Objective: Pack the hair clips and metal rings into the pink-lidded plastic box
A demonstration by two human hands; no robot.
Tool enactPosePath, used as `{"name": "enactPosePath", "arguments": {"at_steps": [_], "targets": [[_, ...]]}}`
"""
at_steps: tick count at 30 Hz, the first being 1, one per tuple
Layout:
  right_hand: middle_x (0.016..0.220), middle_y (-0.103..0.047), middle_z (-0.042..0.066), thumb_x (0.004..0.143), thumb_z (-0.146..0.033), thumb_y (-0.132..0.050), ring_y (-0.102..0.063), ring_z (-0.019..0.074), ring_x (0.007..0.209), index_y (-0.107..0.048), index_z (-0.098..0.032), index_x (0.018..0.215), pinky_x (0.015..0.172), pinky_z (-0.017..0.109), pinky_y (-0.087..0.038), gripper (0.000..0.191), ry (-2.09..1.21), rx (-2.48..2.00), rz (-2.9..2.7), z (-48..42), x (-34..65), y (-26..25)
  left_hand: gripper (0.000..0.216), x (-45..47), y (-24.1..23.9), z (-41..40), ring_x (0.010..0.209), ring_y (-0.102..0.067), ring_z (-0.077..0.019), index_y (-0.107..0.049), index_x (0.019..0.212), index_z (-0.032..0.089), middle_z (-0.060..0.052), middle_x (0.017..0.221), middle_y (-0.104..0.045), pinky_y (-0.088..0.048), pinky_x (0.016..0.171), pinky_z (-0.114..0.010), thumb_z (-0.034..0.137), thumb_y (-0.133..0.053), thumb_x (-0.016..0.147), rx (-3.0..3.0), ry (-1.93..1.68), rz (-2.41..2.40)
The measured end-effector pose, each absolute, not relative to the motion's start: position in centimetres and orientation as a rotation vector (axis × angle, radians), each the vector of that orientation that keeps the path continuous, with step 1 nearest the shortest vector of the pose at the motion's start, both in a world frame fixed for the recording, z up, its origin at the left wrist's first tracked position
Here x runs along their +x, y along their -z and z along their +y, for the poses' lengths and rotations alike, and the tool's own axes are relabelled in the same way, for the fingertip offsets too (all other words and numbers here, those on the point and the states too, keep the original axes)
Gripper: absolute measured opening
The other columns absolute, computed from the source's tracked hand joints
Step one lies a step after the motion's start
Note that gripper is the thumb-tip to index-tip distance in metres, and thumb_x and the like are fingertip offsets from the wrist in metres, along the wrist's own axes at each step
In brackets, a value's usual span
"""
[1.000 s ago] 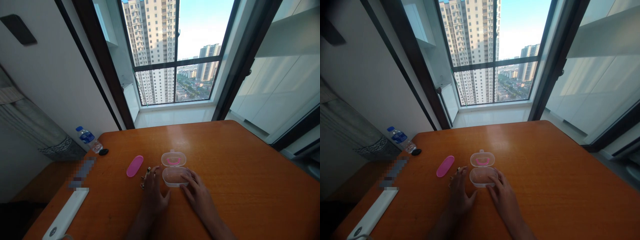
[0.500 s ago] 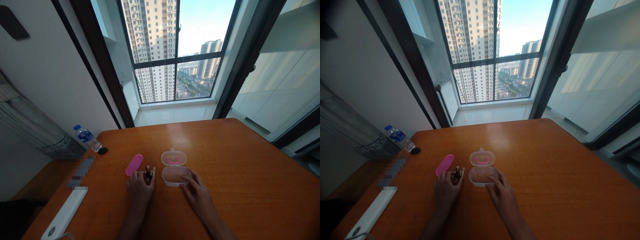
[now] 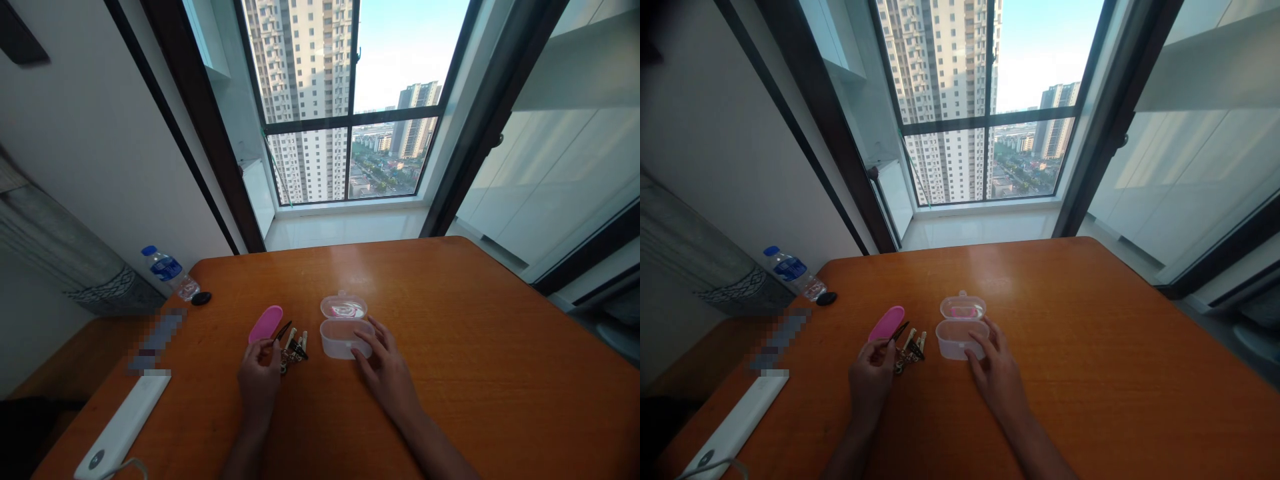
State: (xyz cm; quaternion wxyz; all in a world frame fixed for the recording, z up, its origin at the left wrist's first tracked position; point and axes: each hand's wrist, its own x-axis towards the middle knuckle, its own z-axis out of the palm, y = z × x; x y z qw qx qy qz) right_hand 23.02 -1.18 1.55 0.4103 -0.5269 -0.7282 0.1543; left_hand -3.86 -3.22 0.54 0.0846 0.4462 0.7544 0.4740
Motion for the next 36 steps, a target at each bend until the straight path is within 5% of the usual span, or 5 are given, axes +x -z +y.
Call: {"name": "enactPosePath", "arguments": {"at_steps": [13, 17, 22, 29, 36], "targets": [[0.159, -0.023, 0.006, 0.1, -0.025, -0.037, -0.035, 0.0256, 0.142, -0.046, -0.03, 0.143, 0.115, 0.048, -0.036, 0.044, -0.407, -1.317, -1.948, 1.5, 22.2, -2.3, 0.044, -6.0, 2.3, -3.5, 0.106, -0.068, -0.0291, -0.071, 0.109, 0.016, -0.014, 0.114, -0.072, -0.051, 0.095, -0.04, 0.049, -0.061, 0.082, 0.847, -1.812, 2.002], [0.157, -0.03, 0.007, 0.097, -0.018, -0.041, -0.026, 0.0293, 0.146, -0.055, -0.027, 0.135, 0.116, 0.055, -0.031, 0.042, -0.187, -1.237, -1.944, 0.7, 21.9, -3.0, 0.043, -5.9, 2.0, -3.7, 0.091, -0.072, -0.0254, -0.063, 0.117, 0.015, -0.011, 0.093, -0.076, -0.055, 0.087, -0.038, 0.046, -0.057, 0.088, 0.854, -1.848, 1.874], [0.116, -0.066, 0.011, 0.094, -0.016, -0.043, -0.063, 0.0229, 0.107, -0.064, -0.025, 0.123, 0.093, 0.038, -0.052, 0.036, -0.322, -1.087, -2.224, -1.8, 18.0, -4.3, 0.045, -5.5, 1.3, -3.7, 0.063, -0.072, -0.0197, -0.054, 0.122, 0.017, -0.012, 0.102, -0.071, -0.056, 0.06, -0.031, 0.046, -0.057, 0.088, 0.768, -1.877, 1.804], [0.104, -0.065, 0.007, 0.095, -0.03, -0.053, -0.068, 0.0211, 0.085, -0.062, -0.022, 0.103, 0.07, 0.027, -0.048, 0.015, -0.473, -1.635, -2.341, -1.0, 11.4, -3.2, 0.048, -5.8, 1.5, -3.8, 0.064, -0.066, -0.0176, -0.052, 0.127, 0.015, -0.004, 0.075, -0.068, -0.053, 0.064, -0.029, 0.038, -0.06, 0.086, 0.844, -1.876, 1.829], [0.105, -0.064, 0.008, 0.09, -0.026, -0.061, -0.067, 0.0234, 0.087, -0.06, -0.02, 0.097, 0.071, 0.03, -0.044, 0.01, -0.553, -1.672, -2.276, -0.4, 11.1, -2.5, 0.05, -6.1, 2.2, -3.3, 0.073, -0.065, -0.0168, -0.054, 0.128, 0.015, -0.008, 0.093, -0.068, -0.054, 0.071, -0.03, 0.037, -0.062, 0.084, 0.859, -1.877, 1.834]]}}
